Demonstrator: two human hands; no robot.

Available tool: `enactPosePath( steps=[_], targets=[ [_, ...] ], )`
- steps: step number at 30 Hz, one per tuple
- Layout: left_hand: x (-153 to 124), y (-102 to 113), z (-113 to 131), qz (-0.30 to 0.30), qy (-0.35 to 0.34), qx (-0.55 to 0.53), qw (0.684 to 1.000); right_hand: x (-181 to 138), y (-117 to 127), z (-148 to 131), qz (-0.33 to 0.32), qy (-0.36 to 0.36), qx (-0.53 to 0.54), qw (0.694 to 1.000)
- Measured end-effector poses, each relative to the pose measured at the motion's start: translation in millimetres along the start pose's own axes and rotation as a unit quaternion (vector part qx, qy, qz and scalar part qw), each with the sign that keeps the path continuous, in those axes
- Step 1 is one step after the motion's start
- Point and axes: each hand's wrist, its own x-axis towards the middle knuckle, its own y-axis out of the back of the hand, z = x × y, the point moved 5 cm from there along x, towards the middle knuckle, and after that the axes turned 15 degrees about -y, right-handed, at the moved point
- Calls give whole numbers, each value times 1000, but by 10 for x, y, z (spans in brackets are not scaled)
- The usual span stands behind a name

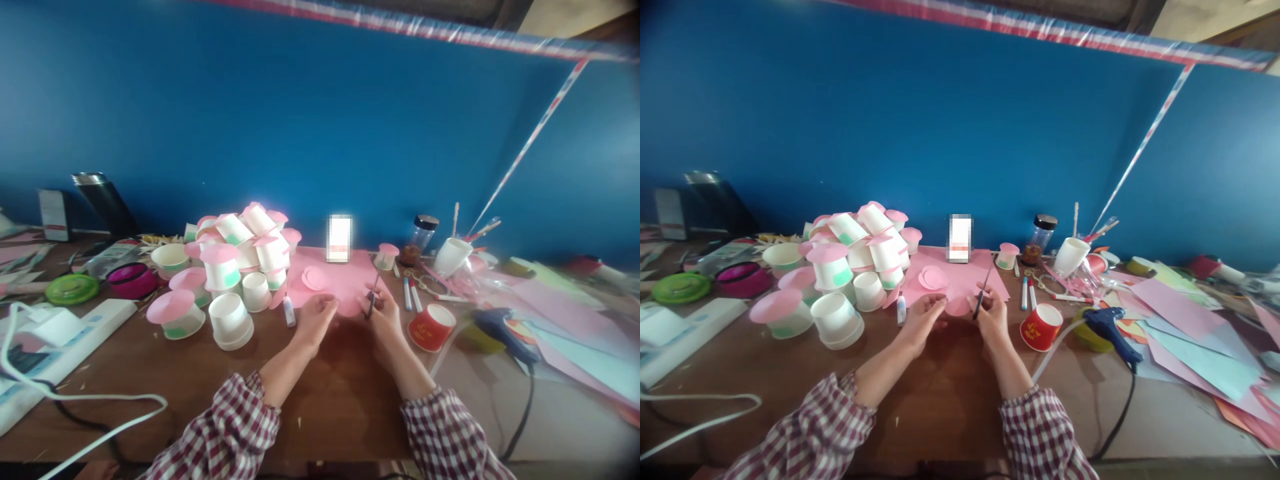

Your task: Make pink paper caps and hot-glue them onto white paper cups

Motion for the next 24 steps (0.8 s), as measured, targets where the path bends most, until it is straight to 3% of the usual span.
enactPosePath(
  steps=[5, 9, 12, 19, 24],
  targets=[
    [-8, 0, -17, 4, 56, -34, 998, 33, 32, -11, 18, 29, -30, 999],
    [30, 39, -31, 3, 36, -27, 999, 23, 10, -37, 18, 30, -31, 999],
    [110, 139, -6, 47, -17, -15, 999, -29, -63, -45, -19, 11, -30, 999],
    [251, 370, 147, 139, -91, -23, 986, -277, -362, -24, -210, -31, -122, 970],
    [245, 361, 166, 136, -88, -41, 986, -164, -309, 50, -176, -14, -144, 974]
  ],
)
